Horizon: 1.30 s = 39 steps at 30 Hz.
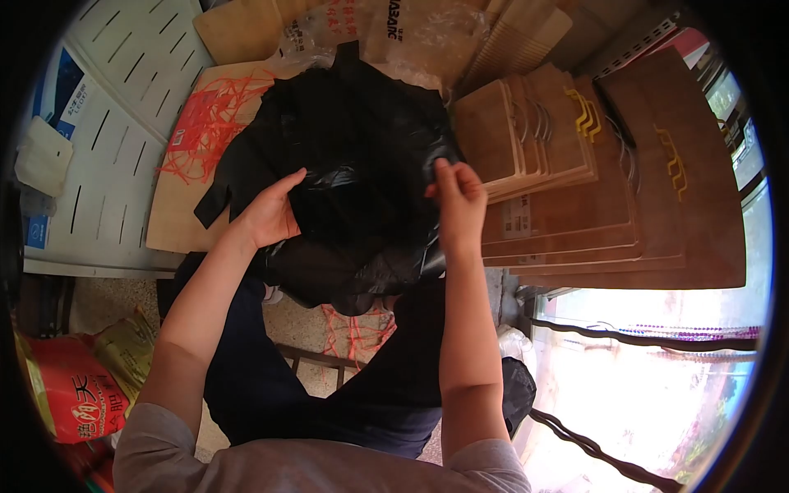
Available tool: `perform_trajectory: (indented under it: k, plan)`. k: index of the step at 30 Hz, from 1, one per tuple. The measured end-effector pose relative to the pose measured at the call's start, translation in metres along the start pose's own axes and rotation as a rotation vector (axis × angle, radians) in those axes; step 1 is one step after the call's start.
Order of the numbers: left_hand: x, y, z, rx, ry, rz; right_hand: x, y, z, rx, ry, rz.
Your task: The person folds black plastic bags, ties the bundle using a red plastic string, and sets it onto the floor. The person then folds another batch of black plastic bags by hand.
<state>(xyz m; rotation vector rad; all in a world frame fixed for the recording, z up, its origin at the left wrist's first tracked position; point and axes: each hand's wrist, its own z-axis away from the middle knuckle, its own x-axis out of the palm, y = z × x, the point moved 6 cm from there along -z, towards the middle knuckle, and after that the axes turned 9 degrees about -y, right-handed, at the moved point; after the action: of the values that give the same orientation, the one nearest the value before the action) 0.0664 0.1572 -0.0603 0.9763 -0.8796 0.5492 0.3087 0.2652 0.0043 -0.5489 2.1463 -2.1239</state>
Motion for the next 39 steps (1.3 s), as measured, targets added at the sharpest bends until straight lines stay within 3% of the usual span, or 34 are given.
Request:
perform_trajectory:
  k: [2,3,5,7,8,12,16,22,24,26,27,30,32,34,35,38,39]
  plan:
    - [-0.005,-0.002,-0.001,-0.009,-0.003,0.016,-0.045,-0.012,-0.005,-0.2,0.344,0.086]
    - [-0.003,-0.002,0.0,-0.008,-0.006,0.016,-0.041,-0.017,-0.002,-0.203,0.344,0.088]
    - [0.0,-0.001,0.001,-0.015,0.044,0.026,-0.018,-0.046,0.016,-0.415,0.305,0.377]
    - [-0.002,-0.001,0.0,-0.011,0.017,0.026,0.034,-0.032,0.027,-0.236,-0.236,0.531]
    - [-0.002,-0.001,0.0,-0.014,-0.009,0.026,0.068,-0.039,0.043,-0.435,-0.45,0.759]
    - [0.004,0.0,0.001,-0.005,-0.048,-0.001,0.112,-0.018,0.064,-0.66,-0.649,0.965]
    - [-0.003,0.0,-0.001,-0.015,0.009,-0.001,0.108,-0.016,0.056,-0.633,-0.568,0.906]
    - [0.013,0.002,0.003,-0.011,-0.003,-0.024,0.086,-0.013,0.042,-0.233,-0.429,0.71]
    - [0.01,0.003,0.002,0.008,0.01,-0.027,0.076,-0.008,0.037,-0.197,-0.427,0.704]
    - [0.001,0.0,-0.001,-0.02,-0.008,0.006,0.062,0.007,0.03,0.064,-0.375,0.375]
    - [0.002,0.0,0.0,-0.018,-0.008,0.006,0.058,0.002,0.027,0.077,-0.365,0.36]
    - [0.004,0.0,0.001,0.002,0.007,-0.009,0.032,-0.003,0.013,0.065,-0.179,0.28]
    - [-0.001,0.0,0.0,0.011,-0.002,0.011,-0.002,-0.004,-0.001,0.011,0.031,0.037]
    - [-0.009,-0.002,-0.002,0.002,-0.004,0.016,-0.042,-0.015,-0.005,-0.177,0.287,0.093]
    - [-0.011,-0.003,-0.003,-0.008,-0.005,0.02,-0.062,-0.019,-0.002,-0.226,0.429,0.355]
    - [-0.006,-0.002,-0.001,-0.005,0.029,0.017,-0.006,-0.035,0.02,-0.307,0.233,0.369]
    - [-0.007,-0.002,-0.002,-0.004,0.032,0.017,0.026,-0.041,0.025,-0.356,-0.059,0.584]
